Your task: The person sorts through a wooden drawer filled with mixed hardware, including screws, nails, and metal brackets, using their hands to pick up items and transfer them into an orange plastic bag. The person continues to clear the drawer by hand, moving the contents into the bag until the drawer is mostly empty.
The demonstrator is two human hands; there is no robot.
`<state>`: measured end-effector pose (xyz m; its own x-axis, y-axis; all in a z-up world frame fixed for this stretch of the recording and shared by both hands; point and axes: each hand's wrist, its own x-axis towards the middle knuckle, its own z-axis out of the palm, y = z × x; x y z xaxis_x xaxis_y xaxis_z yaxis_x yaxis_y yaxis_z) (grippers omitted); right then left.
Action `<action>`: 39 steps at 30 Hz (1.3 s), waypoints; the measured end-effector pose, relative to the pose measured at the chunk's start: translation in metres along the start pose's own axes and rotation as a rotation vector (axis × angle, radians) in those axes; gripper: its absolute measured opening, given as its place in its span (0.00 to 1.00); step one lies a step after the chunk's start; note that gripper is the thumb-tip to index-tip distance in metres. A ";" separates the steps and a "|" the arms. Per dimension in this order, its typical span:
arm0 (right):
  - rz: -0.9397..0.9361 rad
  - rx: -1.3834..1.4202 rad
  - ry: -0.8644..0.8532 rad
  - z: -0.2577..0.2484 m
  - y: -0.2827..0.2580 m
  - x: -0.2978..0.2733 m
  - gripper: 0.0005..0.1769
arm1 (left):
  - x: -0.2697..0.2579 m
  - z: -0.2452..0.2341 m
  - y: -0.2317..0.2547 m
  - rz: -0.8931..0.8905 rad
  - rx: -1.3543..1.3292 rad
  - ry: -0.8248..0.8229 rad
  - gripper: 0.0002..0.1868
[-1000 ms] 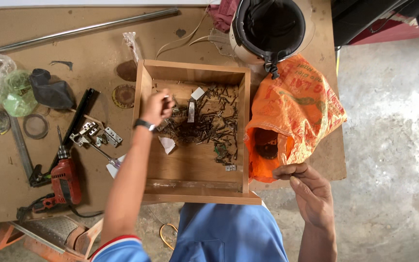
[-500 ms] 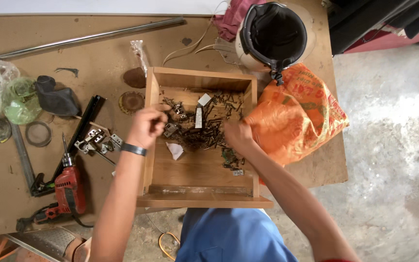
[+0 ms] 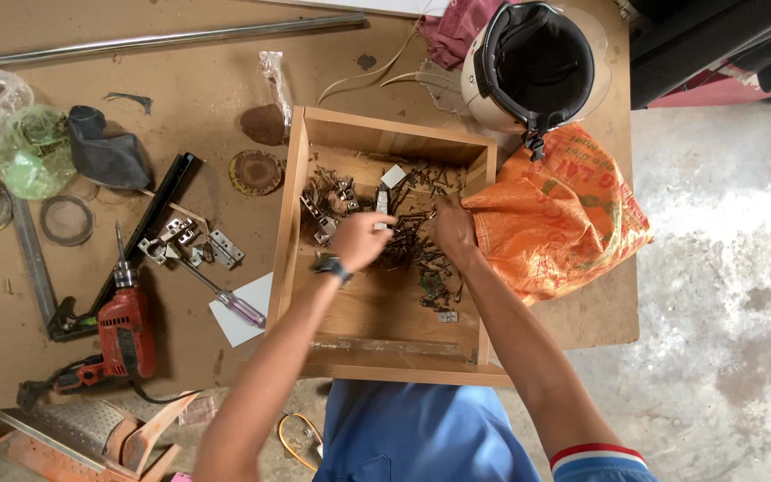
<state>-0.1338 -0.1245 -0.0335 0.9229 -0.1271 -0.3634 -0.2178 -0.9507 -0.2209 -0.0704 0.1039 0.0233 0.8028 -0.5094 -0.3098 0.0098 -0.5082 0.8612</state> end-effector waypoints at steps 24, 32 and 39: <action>0.174 0.483 0.274 -0.024 -0.017 -0.015 0.08 | 0.062 -0.011 -0.052 -0.085 -0.064 0.071 0.09; -0.259 -0.065 0.022 0.035 0.014 0.043 0.26 | 0.034 -0.034 -0.006 -0.288 0.270 0.268 0.09; -0.096 0.109 0.179 -0.002 0.014 0.019 0.11 | 0.041 0.024 -0.024 -0.090 0.441 -0.065 0.12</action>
<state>-0.1186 -0.1408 -0.0420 0.9805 -0.0955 -0.1716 -0.1509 -0.9257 -0.3470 -0.0523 0.0782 -0.0197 0.7710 -0.4850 -0.4126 -0.1882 -0.7926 0.5800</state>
